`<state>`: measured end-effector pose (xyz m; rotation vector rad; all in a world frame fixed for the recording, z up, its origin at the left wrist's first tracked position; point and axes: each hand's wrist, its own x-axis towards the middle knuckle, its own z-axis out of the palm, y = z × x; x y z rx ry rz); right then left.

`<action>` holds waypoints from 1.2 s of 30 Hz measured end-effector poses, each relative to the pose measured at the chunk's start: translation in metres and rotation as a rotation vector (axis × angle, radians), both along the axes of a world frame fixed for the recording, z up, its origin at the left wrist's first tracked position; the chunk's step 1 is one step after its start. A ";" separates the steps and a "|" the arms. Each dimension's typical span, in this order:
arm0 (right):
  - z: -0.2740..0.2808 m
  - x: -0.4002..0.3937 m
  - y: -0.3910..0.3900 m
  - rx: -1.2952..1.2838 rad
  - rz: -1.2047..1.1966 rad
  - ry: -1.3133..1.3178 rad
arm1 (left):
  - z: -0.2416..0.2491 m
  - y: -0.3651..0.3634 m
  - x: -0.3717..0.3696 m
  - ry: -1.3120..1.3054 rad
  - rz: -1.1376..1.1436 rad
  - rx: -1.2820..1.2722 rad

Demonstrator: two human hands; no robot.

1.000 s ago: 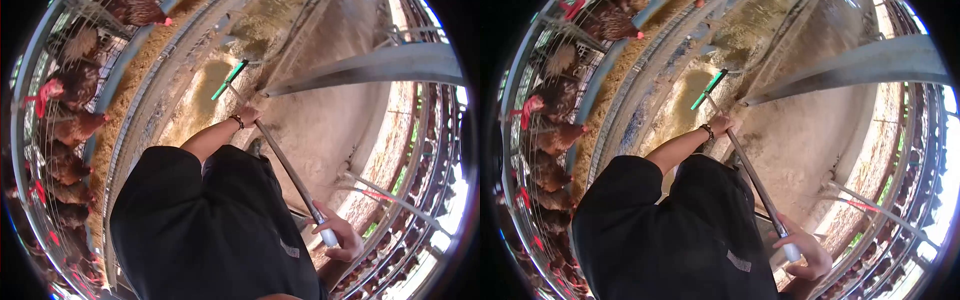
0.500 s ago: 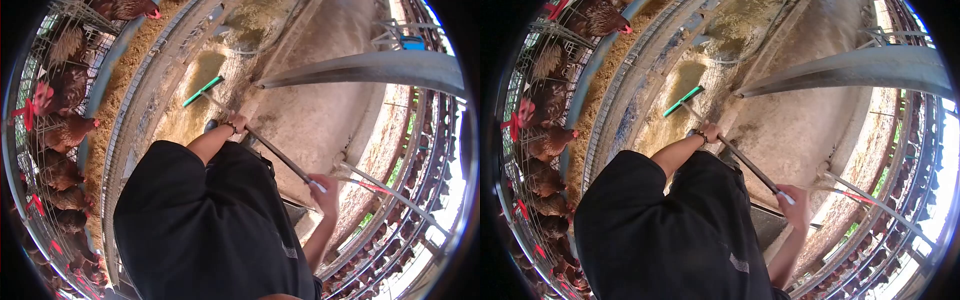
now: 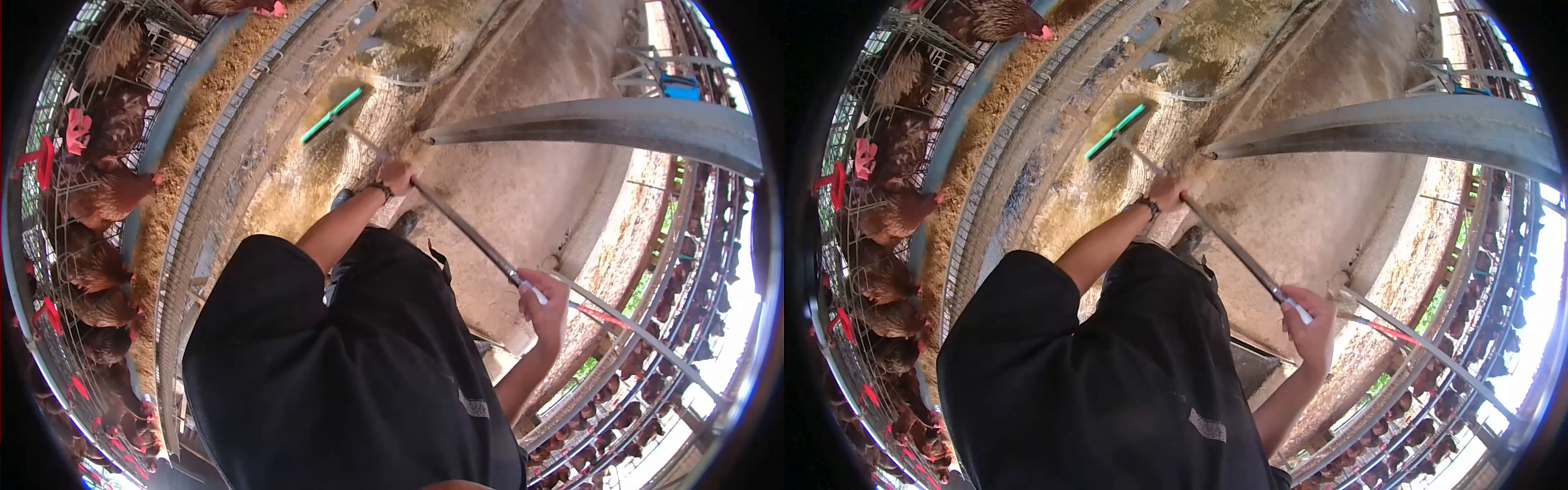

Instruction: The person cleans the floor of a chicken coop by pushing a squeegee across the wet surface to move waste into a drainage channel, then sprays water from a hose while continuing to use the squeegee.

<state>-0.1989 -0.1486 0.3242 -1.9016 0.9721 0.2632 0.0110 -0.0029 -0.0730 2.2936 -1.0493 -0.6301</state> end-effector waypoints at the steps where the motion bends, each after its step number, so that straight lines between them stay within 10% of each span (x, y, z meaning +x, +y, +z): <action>1: -0.006 0.005 -0.003 -0.002 -0.004 -0.009 | -0.010 -0.010 0.010 -0.067 0.060 -0.087; 10: -0.195 0.071 0.049 -0.019 0.162 -0.136 | -0.036 0.016 0.107 -0.047 -0.121 0.460; 12: -0.193 0.062 0.060 -0.023 0.207 0.009 | -0.102 0.034 0.088 -0.161 -0.067 0.239; 25: -0.071 -0.026 0.044 -0.006 0.232 0.070 | 0.020 0.023 -0.026 0.060 -0.637 0.345; 36: -0.021 -0.013 0.034 -0.013 0.231 0.134 | 0.049 0.040 -0.013 0.012 -0.282 -0.117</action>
